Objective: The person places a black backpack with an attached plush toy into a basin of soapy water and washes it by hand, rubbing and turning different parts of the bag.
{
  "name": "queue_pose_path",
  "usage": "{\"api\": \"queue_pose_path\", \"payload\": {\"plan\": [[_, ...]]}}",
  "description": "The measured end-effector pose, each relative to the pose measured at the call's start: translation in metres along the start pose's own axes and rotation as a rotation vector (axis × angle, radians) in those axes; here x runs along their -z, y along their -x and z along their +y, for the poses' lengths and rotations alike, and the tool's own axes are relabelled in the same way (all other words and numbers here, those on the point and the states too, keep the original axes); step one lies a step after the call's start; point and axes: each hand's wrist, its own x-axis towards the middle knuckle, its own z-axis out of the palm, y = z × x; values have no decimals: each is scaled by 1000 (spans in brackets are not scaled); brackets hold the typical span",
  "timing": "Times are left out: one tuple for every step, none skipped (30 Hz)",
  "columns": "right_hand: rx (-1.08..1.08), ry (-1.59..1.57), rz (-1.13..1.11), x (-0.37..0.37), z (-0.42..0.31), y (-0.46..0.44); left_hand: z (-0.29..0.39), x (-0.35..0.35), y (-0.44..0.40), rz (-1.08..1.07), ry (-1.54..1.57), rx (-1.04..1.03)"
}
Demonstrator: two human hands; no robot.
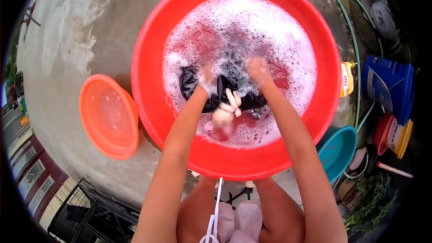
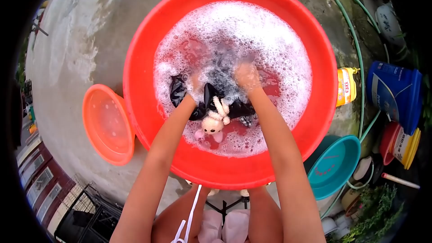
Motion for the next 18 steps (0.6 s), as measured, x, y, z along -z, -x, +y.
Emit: {"api": "queue_pose_path", "payload": {"plan": [[-35,-6,-64,12,-3,-6,-9,-4,1,212,-14,-247],[-37,-3,-58,16,-3,-14,-11,-11,-2,178,-35,-93],[-38,-2,-53,18,-1,-21,-10,-14,-3,142,-58,61],[-41,-4,-49,21,-4,-21,20,34,9,104,238,13],[3,-47,35,24,-3,-15,6,25,9,406,-284,-290],[45,-89,114,36,-7,2,15,50,11,223,-179,-200],[93,-128,192,41,-10,17,28,83,15,45,-72,-103],[177,-171,317,39,-5,29,30,99,26,180,3,-100],[259,-217,442,37,1,42,28,112,38,289,58,-126],[305,-228,468,41,2,56,31,129,53,263,66,-117],[350,-237,495,51,1,72,36,143,67,236,75,-109],[395,-245,523,56,0,83,38,149,81,149,118,-103],[458,-236,561,54,-1,90,40,152,95,63,161,-97],[454,-199,509,54,-3,99,36,143,107,-38,130,-107],[449,-163,456,57,-9,107,35,132,117,-134,94,-106],[471,-194,420,49,-12,108,40,120,127,-159,57,-112],[477,-176,386,41,-16,109,44,110,128,-204,-4,-98],[500,-181,365,31,-20,106,51,104,129,-250,-65,-86]]}}
